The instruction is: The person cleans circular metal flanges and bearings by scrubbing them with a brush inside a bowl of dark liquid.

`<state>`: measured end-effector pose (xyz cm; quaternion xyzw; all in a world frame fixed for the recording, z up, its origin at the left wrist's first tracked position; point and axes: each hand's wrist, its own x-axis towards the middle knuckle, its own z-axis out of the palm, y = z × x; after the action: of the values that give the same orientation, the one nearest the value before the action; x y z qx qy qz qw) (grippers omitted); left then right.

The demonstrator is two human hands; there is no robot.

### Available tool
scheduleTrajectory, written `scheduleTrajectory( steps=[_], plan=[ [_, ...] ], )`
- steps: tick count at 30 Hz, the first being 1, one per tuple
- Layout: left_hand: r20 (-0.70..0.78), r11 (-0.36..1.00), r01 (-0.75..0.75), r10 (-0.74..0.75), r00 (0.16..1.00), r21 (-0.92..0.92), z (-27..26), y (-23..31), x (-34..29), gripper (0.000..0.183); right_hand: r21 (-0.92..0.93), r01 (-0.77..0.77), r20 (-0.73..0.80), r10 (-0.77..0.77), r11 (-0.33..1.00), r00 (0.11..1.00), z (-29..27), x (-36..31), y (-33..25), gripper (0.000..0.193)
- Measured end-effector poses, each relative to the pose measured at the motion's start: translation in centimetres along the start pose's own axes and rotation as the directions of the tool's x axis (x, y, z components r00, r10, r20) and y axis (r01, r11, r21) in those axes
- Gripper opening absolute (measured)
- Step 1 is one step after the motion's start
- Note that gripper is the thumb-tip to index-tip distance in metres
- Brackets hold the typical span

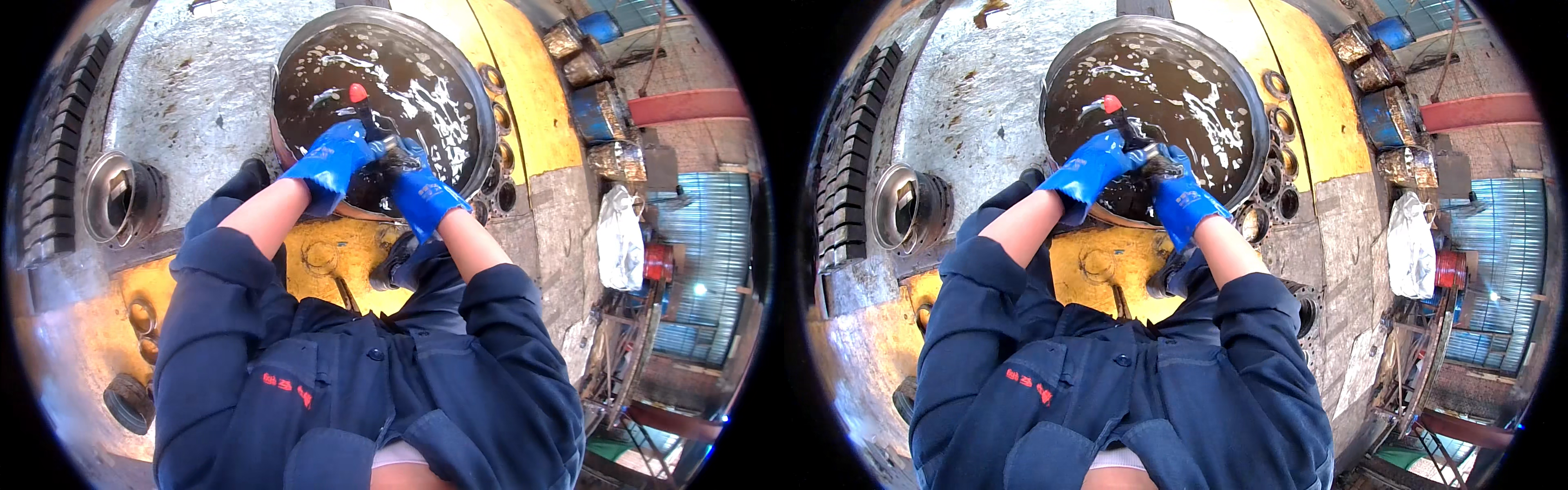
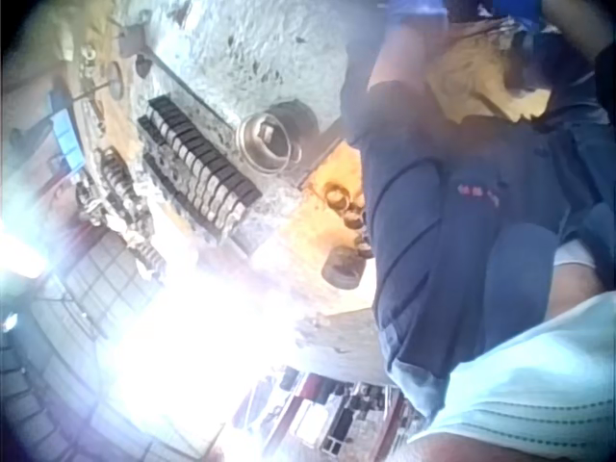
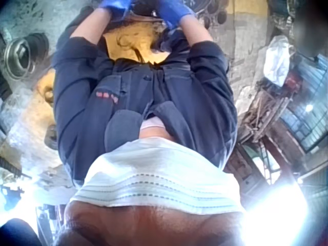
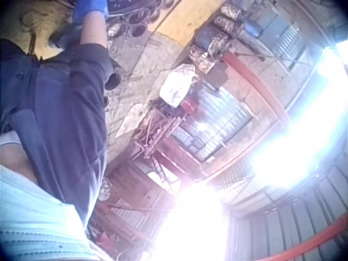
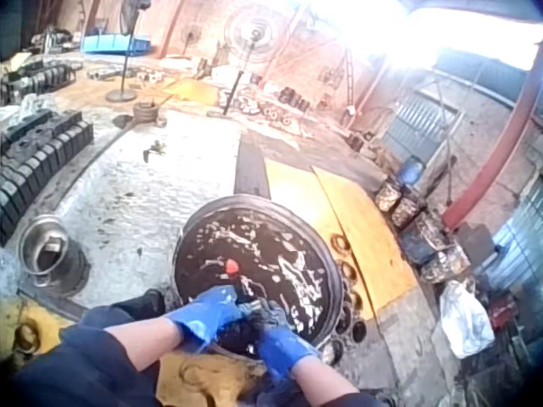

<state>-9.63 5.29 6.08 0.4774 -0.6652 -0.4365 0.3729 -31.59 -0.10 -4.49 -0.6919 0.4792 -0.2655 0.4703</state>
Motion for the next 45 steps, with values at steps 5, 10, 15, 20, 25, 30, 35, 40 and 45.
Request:
scheduleTrajectory(
  steps=[5,10,15,20,25,30,35,40,45],
  plan=[
    [-0.034,0.985,0.171,-0.171,0.985,-0.005,-1.1,1.3,0.6,0.045,-0.838,0.2,0.213,-0.033,0.508,0.976,-0.3,-0.6,-2.3,0.029],
    [0.122,0.952,0.037,0.0,0.993,-0.303,-0.4,3.7,-1.2,0.054,-0.353,0.247,0.221,-0.176,0.902,0.959,0.2,-1.7,-10.3,0.024],
    [-0.067,0.875,0.244,-0.238,0.969,0.419,-0.2,2.2,2.2,0.047,-0.206,0.128,0.186,-0.089,0.97,0.978,-0.1,-2.6,-2.9,0.026],
    [0.029,0.976,0.036,-0.03,0.999,-0.217,-0.4,4.8,0.1,0.046,-0.499,0.171,0.268,-0.037,0.85,0.963,-0.5,-2.8,-4.6,0.04],
    [-0.004,0.934,0.226,-0.234,0.972,0.275,-0.1,2.1,2.1,0.039,-0.358,0.196,0.257,-0.105,0.913,0.961,-1.0,-2.0,-3.5,0.025],
    [-0.073,0.954,0.258,-0.25,0.966,0.151,0.0,1.8,2.7,0.042,-0.777,0.621,0.57,-0.309,0.1,0.762,-3.0,-1.4,-1.8,0.022],
    [0.066,0.99,0.041,-0.032,0.997,-0.137,0.9,2.0,1.4,0.046,-0.041,0.117,0.067,-0.114,0.992,0.991,0.7,-2.2,-1.4,0.022],
    [-0.005,0.976,0.121,-0.122,0.992,0.178,3.7,0.8,3.7,0.041,-0.626,0.398,0.335,-0.231,0.67,0.914,-5.3,-1.4,4.2,0.024],
    [-0.062,0.834,0.34,-0.349,0.935,0.435,0.4,-5.8,2.2,0.045,-0.789,0.609,0.526,-0.423,0.082,0.738,-2.6,-3.8,-4.7,0.032]
  ],
)
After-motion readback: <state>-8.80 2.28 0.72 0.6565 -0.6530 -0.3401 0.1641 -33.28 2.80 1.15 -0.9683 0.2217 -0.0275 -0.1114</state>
